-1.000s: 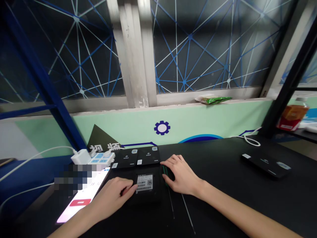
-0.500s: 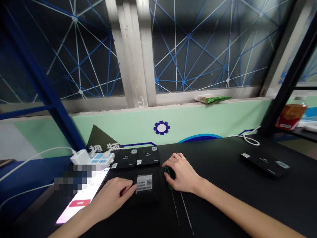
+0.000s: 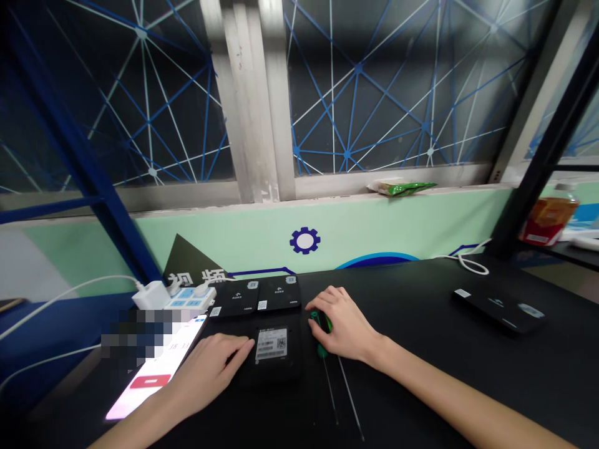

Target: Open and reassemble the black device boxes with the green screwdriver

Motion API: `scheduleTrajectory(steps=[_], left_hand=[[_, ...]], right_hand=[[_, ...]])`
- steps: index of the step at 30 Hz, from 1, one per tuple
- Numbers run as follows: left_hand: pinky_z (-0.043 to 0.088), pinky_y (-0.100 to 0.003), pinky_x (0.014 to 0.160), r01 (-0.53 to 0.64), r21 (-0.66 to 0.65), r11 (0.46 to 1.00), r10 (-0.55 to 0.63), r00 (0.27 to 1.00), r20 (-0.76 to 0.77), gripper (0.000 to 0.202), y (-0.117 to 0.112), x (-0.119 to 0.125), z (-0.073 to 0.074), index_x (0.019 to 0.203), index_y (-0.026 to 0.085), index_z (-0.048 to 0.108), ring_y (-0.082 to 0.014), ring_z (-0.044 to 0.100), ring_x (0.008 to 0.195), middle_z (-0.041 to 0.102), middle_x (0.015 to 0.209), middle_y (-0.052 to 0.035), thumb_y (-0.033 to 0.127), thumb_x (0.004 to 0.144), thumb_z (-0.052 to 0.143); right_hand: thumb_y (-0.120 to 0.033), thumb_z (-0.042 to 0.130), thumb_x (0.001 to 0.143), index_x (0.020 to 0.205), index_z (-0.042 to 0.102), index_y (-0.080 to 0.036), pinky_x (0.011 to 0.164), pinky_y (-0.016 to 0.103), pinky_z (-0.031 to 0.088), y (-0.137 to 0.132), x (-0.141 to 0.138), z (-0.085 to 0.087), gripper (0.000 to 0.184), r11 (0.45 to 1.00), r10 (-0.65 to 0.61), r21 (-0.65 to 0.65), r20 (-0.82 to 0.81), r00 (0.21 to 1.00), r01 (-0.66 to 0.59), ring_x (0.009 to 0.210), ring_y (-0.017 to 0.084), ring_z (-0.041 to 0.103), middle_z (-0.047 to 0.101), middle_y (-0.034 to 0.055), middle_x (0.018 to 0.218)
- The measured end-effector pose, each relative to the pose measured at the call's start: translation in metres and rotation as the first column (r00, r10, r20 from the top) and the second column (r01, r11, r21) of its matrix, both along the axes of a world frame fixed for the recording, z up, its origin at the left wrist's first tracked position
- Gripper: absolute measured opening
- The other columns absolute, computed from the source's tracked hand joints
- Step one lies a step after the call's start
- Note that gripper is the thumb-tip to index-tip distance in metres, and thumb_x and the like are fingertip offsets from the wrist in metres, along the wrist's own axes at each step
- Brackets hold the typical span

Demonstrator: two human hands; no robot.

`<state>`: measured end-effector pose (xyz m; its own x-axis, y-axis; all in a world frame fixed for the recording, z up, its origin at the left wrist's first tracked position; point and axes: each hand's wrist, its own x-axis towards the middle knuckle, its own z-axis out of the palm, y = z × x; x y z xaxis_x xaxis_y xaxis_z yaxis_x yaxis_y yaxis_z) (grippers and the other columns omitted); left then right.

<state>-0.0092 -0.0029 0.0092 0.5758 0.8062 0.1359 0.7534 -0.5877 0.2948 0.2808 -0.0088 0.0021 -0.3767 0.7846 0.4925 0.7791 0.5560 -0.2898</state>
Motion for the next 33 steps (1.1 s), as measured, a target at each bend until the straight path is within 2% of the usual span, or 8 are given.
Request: scheduleTrajectory(steps=[6, 9, 12, 16, 21, 25, 28, 33], left_hand=[[0.026, -0.028, 0.054, -0.158, 0.067, 0.985, 0.163, 0.983, -0.079, 0.036, 0.004, -0.003, -0.005, 0.084, 0.022, 0.055, -0.0222, 0.058, 0.06, 0.056, 0.063, -0.001, 0.038, 0.102, 0.028], [0.027, -0.028, 0.054, -0.14, 0.075, 0.987, 0.146, 0.986, -0.082, 0.031, 0.005, -0.004, -0.007, 0.088, 0.023, 0.055, -0.0221, 0.058, 0.06, 0.057, 0.064, -0.0009, 0.035, 0.101, 0.029], [0.027, -0.028, 0.055, -0.124, 0.081, 0.989, 0.131, 0.987, -0.093, 0.028, 0.005, -0.003, -0.005, 0.093, 0.023, 0.054, -0.0235, 0.059, 0.062, 0.058, 0.066, -0.0011, 0.034, 0.101, 0.029], [0.026, -0.028, 0.056, -0.111, 0.077, 0.991, 0.12, 0.985, -0.124, 0.026, 0.003, -0.002, -0.001, 0.094, 0.024, 0.052, -0.0243, 0.06, 0.064, 0.058, 0.068, -0.0006, 0.032, 0.102, 0.029], [0.026, -0.028, 0.057, -0.082, 0.075, 0.994, 0.092, 0.987, -0.129, 0.028, 0.002, -0.001, -0.001, 0.096, 0.024, 0.052, -0.0235, 0.061, 0.067, 0.059, 0.07, -0.0004, 0.033, 0.103, 0.027], [0.027, -0.028, 0.056, -0.114, 0.077, 0.991, 0.123, 0.984, -0.126, 0.027, 0.003, -0.002, -0.001, 0.096, 0.025, 0.054, -0.0238, 0.061, 0.066, 0.06, 0.071, -0.001, 0.033, 0.102, 0.029], [0.027, -0.028, 0.056, -0.165, 0.072, 0.984, 0.172, 0.979, -0.106, 0.025, 0.005, -0.002, 0.0, 0.095, 0.025, 0.054, -0.0239, 0.061, 0.066, 0.062, 0.072, -0.0015, 0.033, 0.101, 0.031], [0.029, -0.028, 0.056, -0.205, 0.017, 0.979, 0.205, 0.978, -0.029, 0.023, 0.008, -0.003, 0.002, 0.091, 0.025, 0.055, -0.0229, 0.061, 0.065, 0.062, 0.07, -0.0003, 0.032, 0.099, 0.034]], right_hand=[[-0.022, 0.058, 0.087, 0.11, 0.063, -0.021, 0.086, 0.045, 0.043, -0.004, -0.002, 0.003, 0.023, 0.996, 0.08, 0.027, -0.011, 0.997, -0.08, 0.095, 0.027, 0.059, 0.07, 0.0098, 0.106], [-0.028, 0.06, 0.088, 0.117, 0.061, -0.02, 0.091, 0.046, 0.042, -0.008, -0.005, 0.008, 0.03, 0.987, 0.158, 0.01, 0.024, 0.987, -0.158, 0.1, 0.028, 0.058, 0.069, 0.0103, 0.111], [-0.042, 0.065, 0.085, 0.129, 0.057, -0.02, 0.1, 0.05, 0.037, -0.011, -0.01, 0.011, 0.05, 0.976, 0.217, -0.024, 0.087, 0.972, -0.216, 0.11, 0.03, 0.055, 0.066, 0.0109, 0.119], [-0.064, 0.065, 0.078, 0.138, 0.052, -0.018, 0.111, 0.056, 0.022, -0.013, -0.015, 0.009, 0.076, 0.974, 0.222, -0.078, 0.136, 0.965, -0.213, 0.114, 0.032, 0.054, 0.065, 0.0125, 0.122], [-0.07, 0.066, 0.075, 0.141, 0.05, -0.018, 0.113, 0.059, 0.016, -0.012, -0.016, 0.005, 0.085, 0.969, 0.222, -0.143, 0.132, 0.966, -0.203, 0.115, 0.032, 0.055, 0.067, 0.0126, 0.118], [-0.071, 0.07, 0.07, 0.141, 0.048, -0.018, 0.113, 0.06, 0.018, -0.01, -0.015, 0.003, 0.091, 0.966, 0.226, -0.151, 0.082, 0.971, -0.212, 0.112, 0.032, 0.057, 0.066, 0.0133, 0.117], [-0.072, 0.072, 0.066, 0.142, 0.047, -0.017, 0.112, 0.061, 0.021, -0.009, -0.013, -0.001, 0.096, 0.973, 0.197, -0.138, 0.058, 0.979, -0.187, 0.118, 0.035, 0.053, 0.062, 0.0153, 0.122], [-0.062, 0.08, 0.065, 0.15, 0.033, -0.022, 0.107, 0.055, 0.036, -0.01, -0.008, -0.004, 0.106, 0.972, 0.191, -0.129, -0.034, 0.981, -0.194, 0.123, 0.036, 0.048, 0.051, 0.0163, 0.135]])
